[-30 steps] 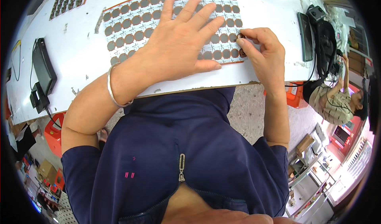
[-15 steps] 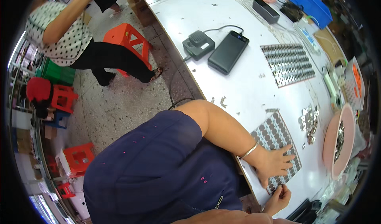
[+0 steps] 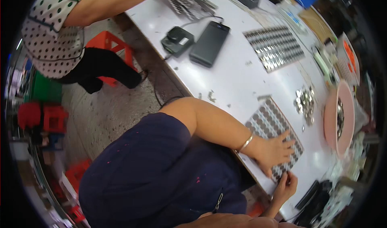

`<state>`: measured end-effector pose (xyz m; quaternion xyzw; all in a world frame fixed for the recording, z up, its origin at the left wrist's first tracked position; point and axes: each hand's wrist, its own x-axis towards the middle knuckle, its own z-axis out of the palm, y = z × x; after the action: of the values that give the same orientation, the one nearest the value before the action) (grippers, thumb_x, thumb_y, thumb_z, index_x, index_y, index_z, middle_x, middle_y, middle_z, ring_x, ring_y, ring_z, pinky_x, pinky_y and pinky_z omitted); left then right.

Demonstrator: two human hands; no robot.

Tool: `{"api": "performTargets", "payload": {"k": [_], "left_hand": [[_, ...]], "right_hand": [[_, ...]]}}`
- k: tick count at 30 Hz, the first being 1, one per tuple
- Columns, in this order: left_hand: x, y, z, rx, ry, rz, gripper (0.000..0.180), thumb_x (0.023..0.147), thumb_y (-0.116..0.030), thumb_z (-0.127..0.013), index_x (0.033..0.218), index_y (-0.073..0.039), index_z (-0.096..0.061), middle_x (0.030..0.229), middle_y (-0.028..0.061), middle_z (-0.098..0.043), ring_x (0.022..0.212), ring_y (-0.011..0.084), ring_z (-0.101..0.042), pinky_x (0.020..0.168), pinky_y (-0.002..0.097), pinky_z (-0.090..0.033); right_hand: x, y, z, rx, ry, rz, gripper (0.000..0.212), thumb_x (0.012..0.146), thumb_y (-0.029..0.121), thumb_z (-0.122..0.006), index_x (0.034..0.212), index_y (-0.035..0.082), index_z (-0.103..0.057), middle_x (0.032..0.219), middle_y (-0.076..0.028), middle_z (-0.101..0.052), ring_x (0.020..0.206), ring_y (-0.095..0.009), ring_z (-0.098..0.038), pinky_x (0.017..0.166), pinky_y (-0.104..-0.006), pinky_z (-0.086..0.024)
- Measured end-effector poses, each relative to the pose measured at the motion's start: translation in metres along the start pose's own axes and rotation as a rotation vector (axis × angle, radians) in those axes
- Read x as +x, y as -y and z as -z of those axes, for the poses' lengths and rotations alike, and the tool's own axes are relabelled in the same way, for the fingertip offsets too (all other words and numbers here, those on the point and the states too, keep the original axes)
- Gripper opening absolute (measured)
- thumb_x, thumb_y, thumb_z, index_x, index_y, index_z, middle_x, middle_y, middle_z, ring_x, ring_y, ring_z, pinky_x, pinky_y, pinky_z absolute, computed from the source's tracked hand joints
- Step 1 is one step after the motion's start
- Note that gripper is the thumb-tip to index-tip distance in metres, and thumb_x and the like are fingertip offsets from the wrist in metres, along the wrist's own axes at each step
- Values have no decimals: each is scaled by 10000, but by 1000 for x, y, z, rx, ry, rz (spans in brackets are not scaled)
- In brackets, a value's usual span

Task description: The person assembles small electronic components into an array of plastic housings on a tray by hand.

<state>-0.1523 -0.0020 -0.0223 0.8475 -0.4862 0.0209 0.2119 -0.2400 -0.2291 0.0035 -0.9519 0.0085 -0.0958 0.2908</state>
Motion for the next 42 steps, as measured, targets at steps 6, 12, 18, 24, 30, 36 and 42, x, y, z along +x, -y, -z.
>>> {"api": "performTargets", "payload": {"k": [6, 12, 18, 24, 30, 36, 42], "left_hand": [[-18, 6, 11, -20, -37, 68, 877, 788, -627, -706, 1431, -59, -519, 1528, 202, -428, 1475, 427, -284, 1144, 730, -124], [-14, 3, 12, -21, -33, -11, 880, 813, -626, -689, 1441, -39, -500, 1519, 214, -429, 1476, 436, -273, 1144, 722, -132], [-15, 1, 14, -8, -25, -1, 858, 824, -615, -687, 1435, -41, -504, 1506, 216, -434, 1472, 431, -269, 1150, 711, -132], [-16, 1, 17, 0, -4, 24, 841, 824, -607, -694, 1426, -47, -515, 1507, 212, -430, 1470, 432, -260, 1147, 715, -136], [-13, 1, 18, -50, 5, -11, 856, 816, -598, -705, 1423, -27, -510, 1518, 223, -420, 1478, 438, -257, 1154, 711, -129], [-14, 1, 22, -37, 13, 89, 962, 774, -568, -758, 1445, 51, -455, 1536, 232, -396, 1498, 379, -263, 1197, 639, -120], [-11, 1, 23, -8, 26, 58, 977, 762, -564, -771, 1452, 47, -446, 1535, 231, -397, 1491, 385, -269, 1188, 645, -150]], "right_hand": [[21, 24, -13, 62, 10, 5, 210, 824, 78, -764, 1000, -7, -689, 956, -134, -678, 861, -265, -649, 798, -355, -516], [17, 29, 13, -23, 155, -55, 214, 814, 103, -784, 996, 14, -717, 950, -121, -697, 874, -194, -660, 779, -318, -519], [123, 43, -13, -102, -1, 536, 219, 864, 43, -698, 1080, 59, -733, 1066, -146, -699, 945, -310, -655, 837, -386, -529], [177, 32, -52, -107, 166, 634, 205, 875, 59, -690, 1073, 70, -740, 1076, -124, -706, 994, -321, -644, 877, -390, -531], [173, 12, -46, 169, 124, 297, 142, 875, 73, -718, 1011, 47, -746, 901, -39, -721, 786, -184, -656, 731, -317, -546], [126, 7, 23, 539, 458, -205, 144, 899, 68, -691, 1018, -2, -734, 832, -9, -680, 678, -71, -581, 638, -225, -508], [88, 11, 31, 421, 468, -296, 160, 903, 49, -646, 1045, -8, -693, 796, -15, -654, 666, -68, -573, 627, -231, -504]]}}
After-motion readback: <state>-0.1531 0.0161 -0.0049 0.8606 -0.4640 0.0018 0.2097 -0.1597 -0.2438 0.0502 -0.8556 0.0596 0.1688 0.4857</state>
